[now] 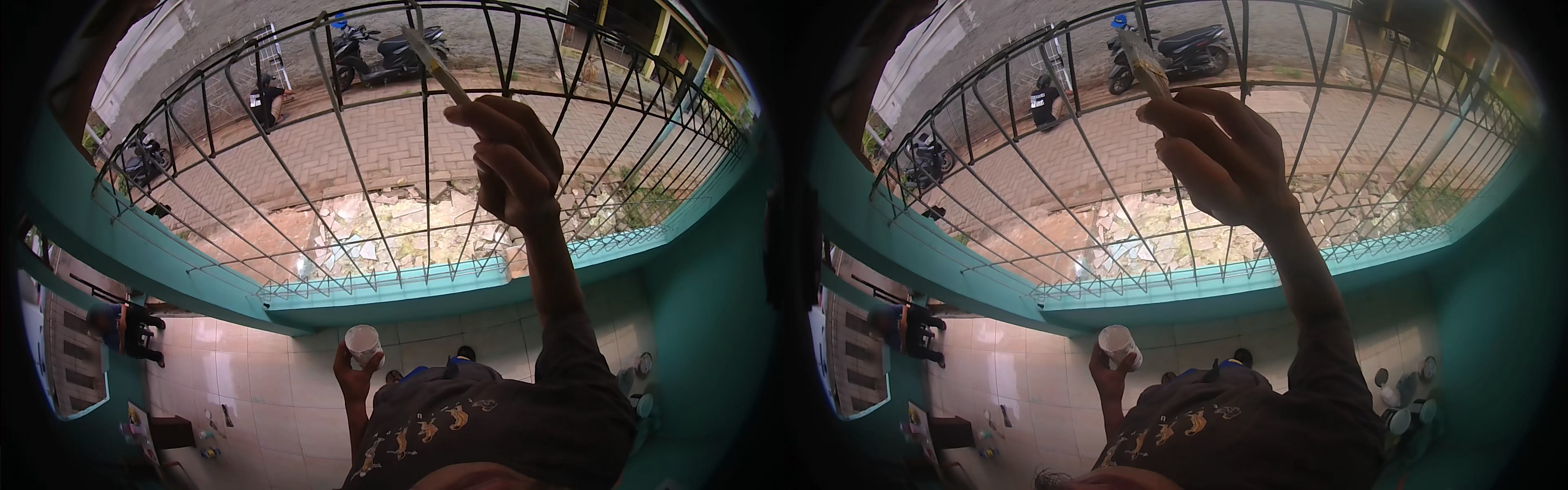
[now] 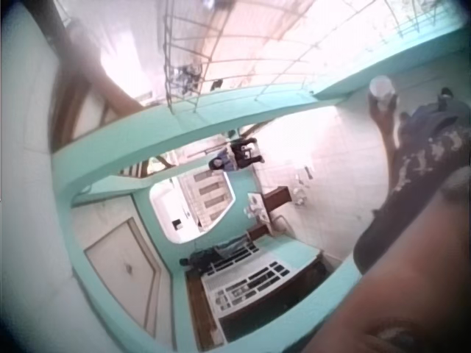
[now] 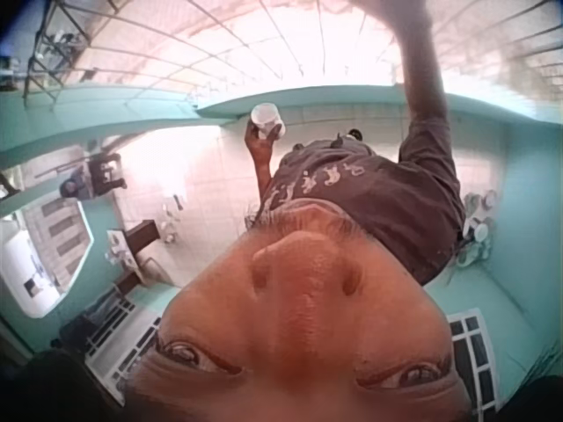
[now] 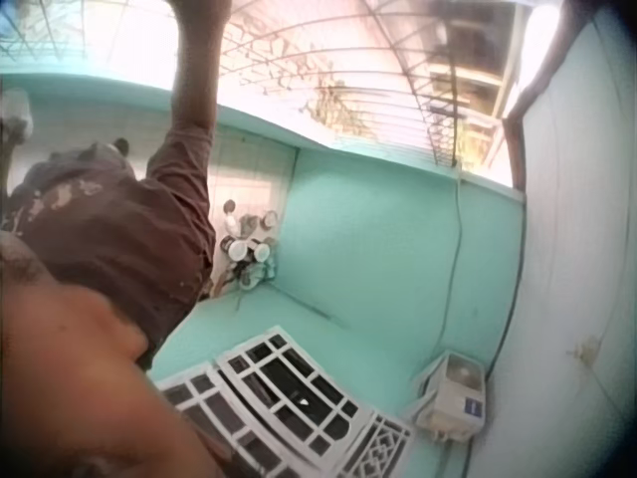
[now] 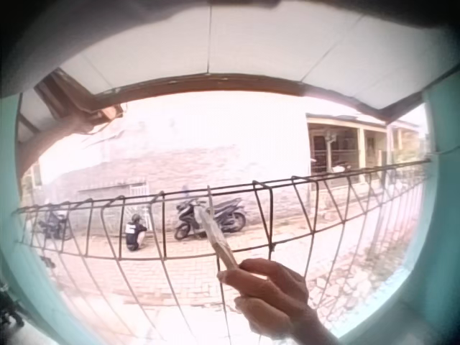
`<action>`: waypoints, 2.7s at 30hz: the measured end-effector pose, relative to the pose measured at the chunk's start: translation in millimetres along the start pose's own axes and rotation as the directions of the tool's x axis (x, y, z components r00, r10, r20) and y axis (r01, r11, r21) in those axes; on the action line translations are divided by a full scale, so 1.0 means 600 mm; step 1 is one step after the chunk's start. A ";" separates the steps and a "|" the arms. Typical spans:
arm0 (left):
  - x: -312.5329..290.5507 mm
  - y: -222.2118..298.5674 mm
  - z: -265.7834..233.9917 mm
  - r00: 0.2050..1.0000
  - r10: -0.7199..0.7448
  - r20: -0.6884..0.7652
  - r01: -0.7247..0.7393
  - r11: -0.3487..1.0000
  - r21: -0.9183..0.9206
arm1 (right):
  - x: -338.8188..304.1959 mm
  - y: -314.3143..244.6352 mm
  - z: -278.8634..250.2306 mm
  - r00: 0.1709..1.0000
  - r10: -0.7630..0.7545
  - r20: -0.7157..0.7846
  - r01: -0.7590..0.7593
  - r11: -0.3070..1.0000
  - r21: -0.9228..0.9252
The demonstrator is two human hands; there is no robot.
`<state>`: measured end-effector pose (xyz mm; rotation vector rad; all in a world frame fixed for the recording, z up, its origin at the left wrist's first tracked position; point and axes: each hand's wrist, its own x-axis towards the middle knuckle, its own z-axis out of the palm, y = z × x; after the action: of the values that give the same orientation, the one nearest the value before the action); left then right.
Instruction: The person paints a metal railing on a balcony using a paintbrush and a small container of white paint. They repeatedly dip the brush into the container and apply paint to the vertical bars of the railing.
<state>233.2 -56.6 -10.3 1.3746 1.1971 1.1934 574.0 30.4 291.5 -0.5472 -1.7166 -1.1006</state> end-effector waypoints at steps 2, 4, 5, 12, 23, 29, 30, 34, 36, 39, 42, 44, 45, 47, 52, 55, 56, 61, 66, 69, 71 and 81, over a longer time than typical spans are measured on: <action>0.008 -0.001 -0.005 1.000 0.004 0.024 -0.004 1.000 0.005 | 0.011 0.011 0.004 0.996 -0.070 -0.059 0.065 0.995 -0.073; 0.019 -0.004 -0.010 0.998 0.002 0.065 -0.003 1.000 0.021 | 0.004 0.018 0.016 0.998 -0.053 -0.039 0.050 0.996 -0.073; 0.023 -0.007 -0.010 0.997 0.005 0.072 -0.006 1.000 0.014 | 0.001 0.022 0.022 0.999 -0.046 -0.028 0.044 0.996 -0.074; 0.050 -0.004 -0.023 0.993 0.031 0.117 -0.030 1.000 -0.009 | -0.010 -0.049 0.011 0.975 0.055 0.214 -0.028 0.992 -0.126; 0.075 -0.022 -0.034 0.987 0.026 0.157 -0.030 0.999 0.022 | -0.011 0.001 -0.003 0.876 0.448 -0.177 -0.371 0.863 0.344; 0.070 -0.033 -0.037 0.988 0.019 0.151 -0.019 1.000 0.002 | -0.023 -0.012 0.011 0.954 0.273 -0.123 -0.262 0.960 0.102; 0.069 -0.035 -0.036 0.987 0.017 0.158 -0.017 1.000 0.003 | -0.015 -0.017 0.010 0.977 0.214 -0.011 -0.214 0.976 -0.049; 0.062 -0.025 -0.032 0.986 0.026 0.166 -0.029 1.000 0.012 | -0.036 -0.047 0.046 0.997 0.049 0.065 -0.038 0.986 -0.165; 0.057 -0.025 -0.033 0.987 0.018 0.157 -0.023 0.999 0.025 | -0.039 -0.066 0.040 0.980 0.066 0.187 -0.032 0.983 -0.179; 0.052 -0.020 -0.035 0.988 0.014 0.155 -0.021 0.999 0.041 | -0.049 -0.079 0.020 0.971 0.070 0.229 -0.033 0.986 -0.164; 0.052 -0.019 -0.035 0.987 0.002 0.163 -0.007 1.000 0.030 | -0.044 -0.073 0.012 0.989 0.062 0.132 -0.037 0.982 -0.185; 0.049 -0.020 -0.033 0.987 0.006 0.158 -0.009 1.000 0.023 | -0.033 -0.054 0.014 0.996 0.032 0.078 -0.015 0.979 -0.205; 0.049 -0.021 -0.031 0.988 0.018 0.154 -0.022 0.999 0.025 | -0.030 -0.049 0.019 0.993 0.062 0.104 -0.037 0.974 -0.226; 0.045 -0.018 -0.031 0.987 0.017 0.158 -0.022 0.999 0.028 | -0.036 -0.051 0.031 0.975 0.092 0.204 -0.044 0.973 -0.227; 0.044 -0.019 -0.027 0.987 0.010 0.163 -0.011 1.000 0.006 | -0.040 -0.091 0.025 0.956 0.086 0.280 -0.034 0.982 -0.186; 0.040 -0.011 -0.025 0.988 0.001 0.154 0.000 1.000 -0.004 | -0.050 -0.083 0.012 0.982 0.110 0.155 -0.102 0.993 -0.058; 0.042 -0.012 -0.024 0.988 0.004 0.152 -0.004 1.000 -0.002 | -0.054 -0.078 0.007 0.988 0.120 0.100 -0.119 0.993 -0.011; 0.037 -0.019 -0.031 0.989 0.009 0.146 -0.012 1.000 0.021 | -0.054 -0.028 0.012 0.901 0.425 -0.086 -0.363 0.846 0.390; 0.037 -0.017 -0.032 0.989 0.000 0.150 -0.004 1.000 0.029 | -0.055 -0.012 0.002 0.805 0.544 -0.236 -0.438 0.814 0.382; 0.037 -0.016 -0.031 0.990 -0.009 0.142 0.007 1.000 0.016 | -0.057 -0.018 -0.009 0.829 0.507 -0.237 -0.416 0.841 0.345; 0.038 -0.019 -0.030 0.991 -0.007 0.135 0.006 1.000 0.011 | -0.054 -0.025 -0.007 0.866 0.432 -0.253 -0.348 0.883 0.315; 0.040 -0.017 -0.031 0.989 -0.012 0.146 0.011 1.000 0.014 | -0.106 -0.097 0.033 0.959 0.112 0.259 -0.072 0.985 -0.158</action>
<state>215.0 -31.0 -16.2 1.4372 1.1092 1.0591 545.9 27.7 207.6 -0.8946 -1.8270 -1.1326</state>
